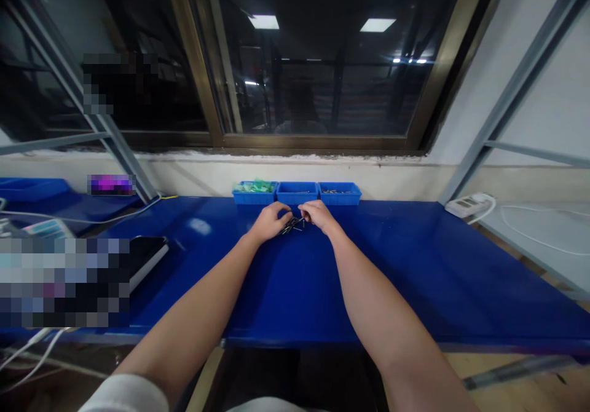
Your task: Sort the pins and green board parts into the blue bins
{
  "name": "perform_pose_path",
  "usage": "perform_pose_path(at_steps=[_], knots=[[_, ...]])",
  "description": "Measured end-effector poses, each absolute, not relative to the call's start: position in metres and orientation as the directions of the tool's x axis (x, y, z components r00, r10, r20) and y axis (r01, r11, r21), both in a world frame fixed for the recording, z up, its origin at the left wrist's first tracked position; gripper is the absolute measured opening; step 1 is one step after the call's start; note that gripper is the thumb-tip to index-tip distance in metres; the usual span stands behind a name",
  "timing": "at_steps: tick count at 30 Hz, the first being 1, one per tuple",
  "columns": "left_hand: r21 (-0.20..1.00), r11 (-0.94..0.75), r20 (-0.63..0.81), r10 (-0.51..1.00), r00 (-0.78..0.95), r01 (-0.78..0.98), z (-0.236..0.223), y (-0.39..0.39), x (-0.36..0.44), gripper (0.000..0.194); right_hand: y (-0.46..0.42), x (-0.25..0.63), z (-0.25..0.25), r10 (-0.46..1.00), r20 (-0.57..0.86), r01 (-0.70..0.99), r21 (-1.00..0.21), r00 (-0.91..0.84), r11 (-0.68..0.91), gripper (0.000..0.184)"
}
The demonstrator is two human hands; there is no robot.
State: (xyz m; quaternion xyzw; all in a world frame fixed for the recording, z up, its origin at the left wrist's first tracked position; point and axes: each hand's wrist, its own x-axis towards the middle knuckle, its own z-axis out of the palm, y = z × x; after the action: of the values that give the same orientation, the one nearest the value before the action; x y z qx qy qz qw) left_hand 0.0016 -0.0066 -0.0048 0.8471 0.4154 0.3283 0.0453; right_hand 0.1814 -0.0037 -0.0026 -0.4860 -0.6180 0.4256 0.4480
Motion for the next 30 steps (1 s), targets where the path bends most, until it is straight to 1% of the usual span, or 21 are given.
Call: perform_pose_path(at_steps=[2, 4, 5, 7, 9, 11, 13, 16, 17, 19, 21, 24, 27, 30], knots=[[0.408, -0.573, 0.539, 0.779, 0.319, 0.711, -0.008, -0.002, -0.002, 0.025, 0.002, 0.181, -0.001, 0.978, 0.195, 0.209, -0.956, -0.071, 0.205, 0.027], [0.435, -0.516, 0.54, 0.806, 0.244, 0.738, -0.01, 0.002, -0.004, 0.025, 0.008, 0.182, 0.001, 0.965, 0.262, 0.153, -0.953, -0.024, 0.263, 0.024], [0.441, -0.498, 0.535, 0.814, 0.227, 0.747, -0.01, 0.003, -0.005, 0.025, 0.01, 0.182, 0.001, 0.96, 0.281, 0.125, -0.952, -0.011, 0.28, 0.028], [0.444, -0.477, 0.52, 0.827, 0.215, 0.759, -0.011, 0.005, -0.005, 0.026, 0.013, 0.184, -0.001, 0.962, 0.274, 0.107, -0.956, -0.014, 0.274, 0.042], [0.444, -0.455, 0.493, 0.844, 0.214, 0.772, -0.012, 0.005, -0.005, 0.029, 0.014, 0.186, -0.005, 0.968, 0.249, 0.168, -0.954, -0.017, 0.248, 0.051], [0.426, -0.438, 0.444, 0.864, 0.239, 0.791, -0.013, 0.003, -0.005, 0.036, 0.015, 0.189, -0.009, 0.969, 0.246, 0.3, -0.927, 0.027, 0.227, 0.05], [0.381, -0.448, 0.373, 0.875, 0.309, 0.808, -0.013, 0.001, -0.004, 0.05, 0.014, 0.191, -0.013, 0.963, 0.258, 0.483, -0.854, 0.073, 0.192, 0.04], [0.302, -0.501, 0.254, 0.862, 0.439, 0.811, -0.013, -0.005, -0.004, 0.077, 0.01, 0.191, -0.013, 0.971, 0.234, 0.733, -0.67, 0.059, 0.117, 0.017], [0.284, -0.51, 0.217, 0.859, 0.464, 0.812, -0.013, -0.007, -0.003, 0.084, 0.008, 0.191, -0.012, 0.977, 0.209, 0.787, -0.609, 0.037, 0.101, 0.015], [0.259, -0.51, 0.153, 0.86, 0.486, 0.82, -0.013, -0.01, -0.002, 0.092, 0.002, 0.187, -0.009, 0.988, 0.155, 0.854, -0.513, -0.007, 0.087, 0.015], [0.244, -0.495, 0.102, 0.868, 0.485, 0.834, -0.013, -0.012, 0.0, 0.094, -0.003, 0.183, -0.006, 0.992, 0.126, 0.894, -0.44, -0.03, 0.083, 0.014], [0.232, -0.485, 0.059, 0.872, 0.486, 0.843, -0.014, -0.013, 0.002, 0.092, -0.009, 0.177, -0.004, 0.987, 0.158, 0.927, -0.365, -0.029, 0.086, 0.013], [0.23, -0.486, 0.048, 0.871, 0.489, 0.843, -0.015, -0.013, 0.004, 0.09, -0.012, 0.172, -0.005, 0.978, 0.205, 0.944, -0.313, -0.043, 0.107, 0.013], [0.232, -0.486, 0.06, 0.872, 0.487, 0.843, -0.017, -0.012, 0.005, 0.086, -0.012, 0.17, -0.009, 0.976, 0.199, 0.956, -0.257, -0.092, 0.142, 0.014]])
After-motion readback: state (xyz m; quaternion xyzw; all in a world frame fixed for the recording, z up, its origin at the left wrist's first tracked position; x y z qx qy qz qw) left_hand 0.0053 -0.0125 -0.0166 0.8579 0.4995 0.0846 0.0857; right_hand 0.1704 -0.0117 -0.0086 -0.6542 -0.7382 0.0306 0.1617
